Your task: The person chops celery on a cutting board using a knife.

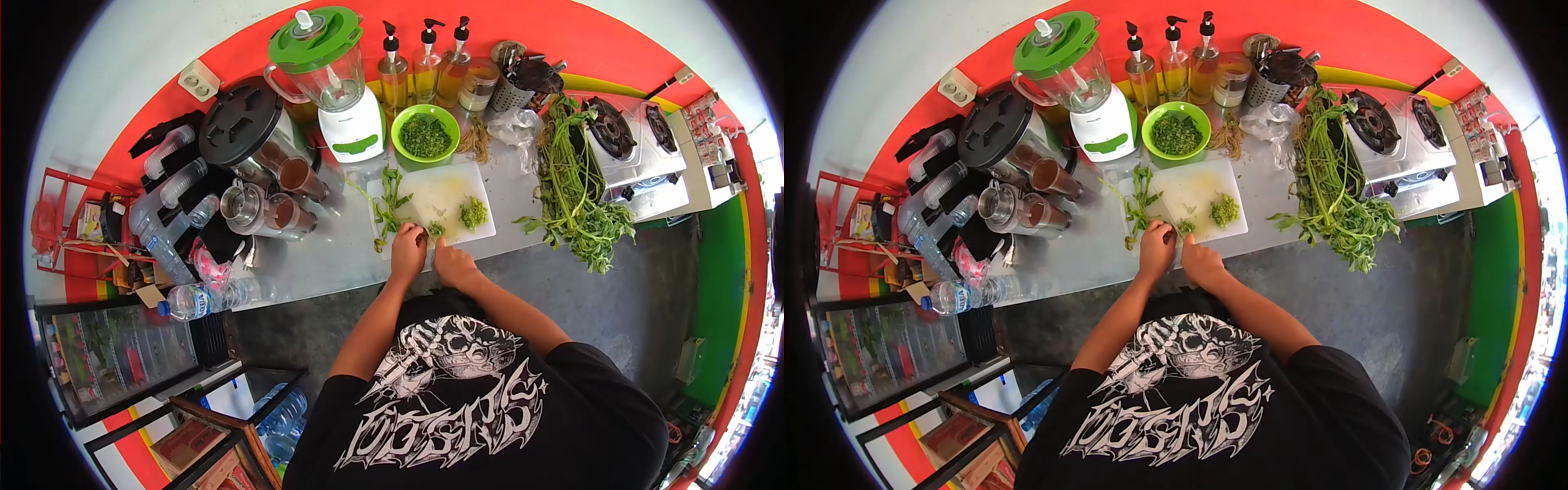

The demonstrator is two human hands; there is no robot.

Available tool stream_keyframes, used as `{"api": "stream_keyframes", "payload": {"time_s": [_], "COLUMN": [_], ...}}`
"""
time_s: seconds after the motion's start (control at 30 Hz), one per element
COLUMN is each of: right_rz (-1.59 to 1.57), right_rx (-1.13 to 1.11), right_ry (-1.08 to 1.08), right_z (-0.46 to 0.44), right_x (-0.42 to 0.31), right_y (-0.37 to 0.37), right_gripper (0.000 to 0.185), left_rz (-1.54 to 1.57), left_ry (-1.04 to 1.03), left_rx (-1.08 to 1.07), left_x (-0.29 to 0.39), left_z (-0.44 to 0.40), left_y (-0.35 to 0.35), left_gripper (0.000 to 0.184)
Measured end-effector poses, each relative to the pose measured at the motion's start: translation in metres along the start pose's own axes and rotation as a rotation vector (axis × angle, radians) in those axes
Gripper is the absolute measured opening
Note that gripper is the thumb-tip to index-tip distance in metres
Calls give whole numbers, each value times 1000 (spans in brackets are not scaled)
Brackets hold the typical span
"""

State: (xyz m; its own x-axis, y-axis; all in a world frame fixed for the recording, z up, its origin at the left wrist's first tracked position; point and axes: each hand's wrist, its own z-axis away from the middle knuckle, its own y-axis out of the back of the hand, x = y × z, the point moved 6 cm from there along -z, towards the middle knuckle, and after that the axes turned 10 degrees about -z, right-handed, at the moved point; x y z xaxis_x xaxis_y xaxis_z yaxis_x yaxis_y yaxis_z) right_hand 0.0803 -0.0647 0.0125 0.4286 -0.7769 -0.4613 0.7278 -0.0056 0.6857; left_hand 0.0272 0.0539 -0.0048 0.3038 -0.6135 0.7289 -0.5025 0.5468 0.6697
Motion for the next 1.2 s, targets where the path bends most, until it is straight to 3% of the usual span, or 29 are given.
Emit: {"api": "stream_keyframes", "payload": {"time_s": [0.37, 0.53, 0.77, 1.0, 1.2], "right_rz": [12, 77, 26, 134, 90], "right_rx": [-25, -21, 49, 88, 124], "right_ry": [10, 6, 44, 128, 75], "right_z": [-6, -5, -22, -1, -1], "right_x": [-4, 0, 2, 8, 33], "right_y": [3, -8, -11, 2, 16], "right_gripper": [31, 29, 25, 31, 30], "left_rz": [43, 50, -115, -70, -316], "left_ry": [112, 132, 126, 109, 117], "left_rx": [-91, 24, -23, 50, 6], "left_x": [-8, -11, -8, -2, 16], "left_z": [-8, -7, -6, 4, 8], "left_y": [-5, -4, -5, -5, -4], "left_gripper": [12, 27, 12, 13, 13]}}
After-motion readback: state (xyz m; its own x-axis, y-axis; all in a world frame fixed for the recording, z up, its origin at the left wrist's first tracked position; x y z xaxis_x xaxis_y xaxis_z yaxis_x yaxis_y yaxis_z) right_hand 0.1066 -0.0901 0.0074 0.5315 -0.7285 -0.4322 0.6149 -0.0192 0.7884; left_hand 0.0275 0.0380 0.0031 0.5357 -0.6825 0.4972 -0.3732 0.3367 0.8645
